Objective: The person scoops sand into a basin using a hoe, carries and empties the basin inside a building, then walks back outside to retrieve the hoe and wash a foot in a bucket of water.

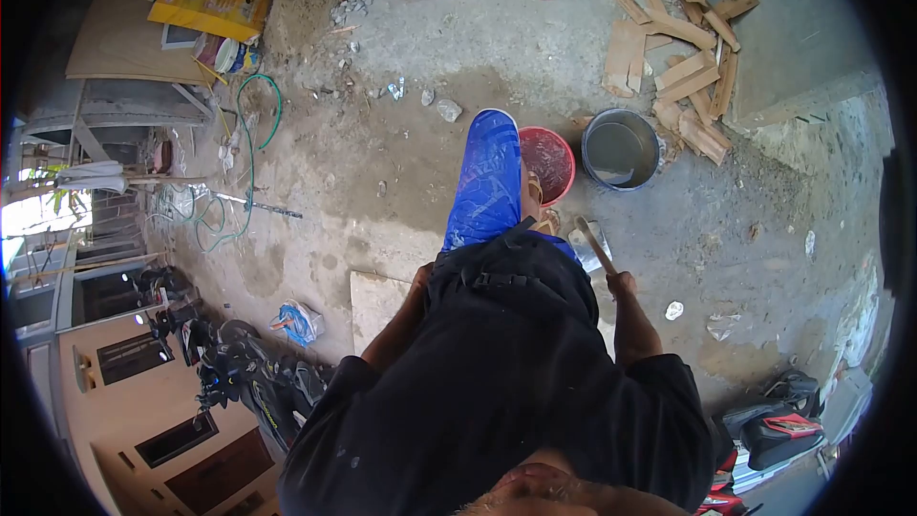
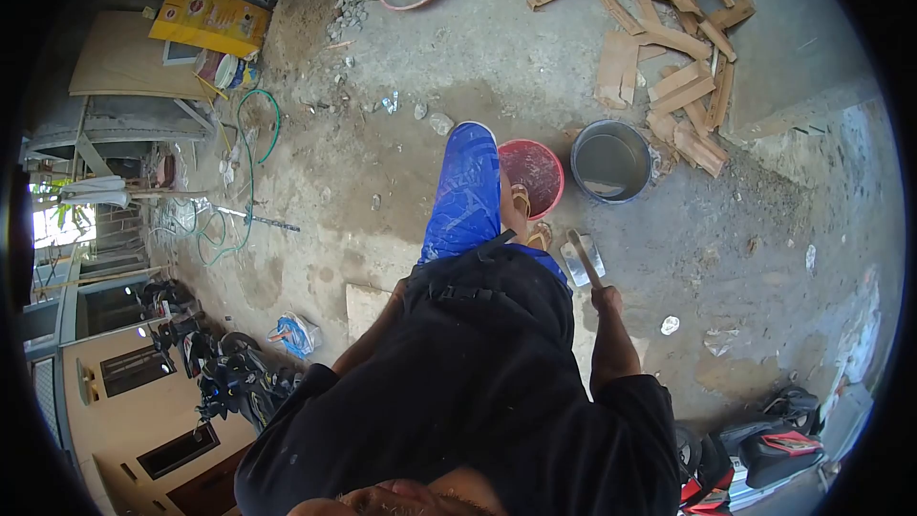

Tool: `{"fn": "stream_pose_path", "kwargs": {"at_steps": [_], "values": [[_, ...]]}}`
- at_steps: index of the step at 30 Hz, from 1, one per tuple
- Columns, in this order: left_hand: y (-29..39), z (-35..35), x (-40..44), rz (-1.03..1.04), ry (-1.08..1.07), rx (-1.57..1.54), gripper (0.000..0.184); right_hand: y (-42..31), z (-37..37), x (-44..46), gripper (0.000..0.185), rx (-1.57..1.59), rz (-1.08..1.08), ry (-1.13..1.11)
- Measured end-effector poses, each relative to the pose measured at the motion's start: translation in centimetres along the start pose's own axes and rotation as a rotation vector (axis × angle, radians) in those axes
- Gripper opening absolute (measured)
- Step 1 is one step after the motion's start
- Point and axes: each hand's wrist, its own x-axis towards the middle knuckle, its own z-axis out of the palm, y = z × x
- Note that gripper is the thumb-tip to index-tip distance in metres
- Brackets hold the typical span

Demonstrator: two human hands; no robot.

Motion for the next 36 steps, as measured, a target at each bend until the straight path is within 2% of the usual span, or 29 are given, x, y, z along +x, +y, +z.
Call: {"fn": "stream_pose_path", "kwargs": {"at_steps": [2,7,10,12,21,36], "values": [[0.0,0.0,0.6,-0.091,0.013,-0.073,0.029,0.2,-0.7,-0.1,0.049,-0.007,0.051,-0.060],[-1.5,-2.3,1.2,0.067,-0.122,0.018,0.032,-0.1,-2.6,-0.6,0.051,0.038,0.129,-0.151],[-1.9,-2.5,0.9,0.043,-0.078,0.079,0.033,0.3,-1.4,-0.4,0.050,0.003,0.018,0.050],[-1.5,-2.1,0.4,0.026,-0.065,0.086,0.033,0.1,-0.6,0.3,0.050,0.000,0.008,0.064],[-0.6,-0.7,-0.9,-0.007,-0.056,0.101,0.033,0.3,-3.4,-1.3,0.047,0.106,0.066,-0.018],[1.0,-0.3,-1.6,-0.017,-0.044,0.121,0.034,2.0,-1.7,1.2,0.043,0.093,0.056,-0.015]]}}
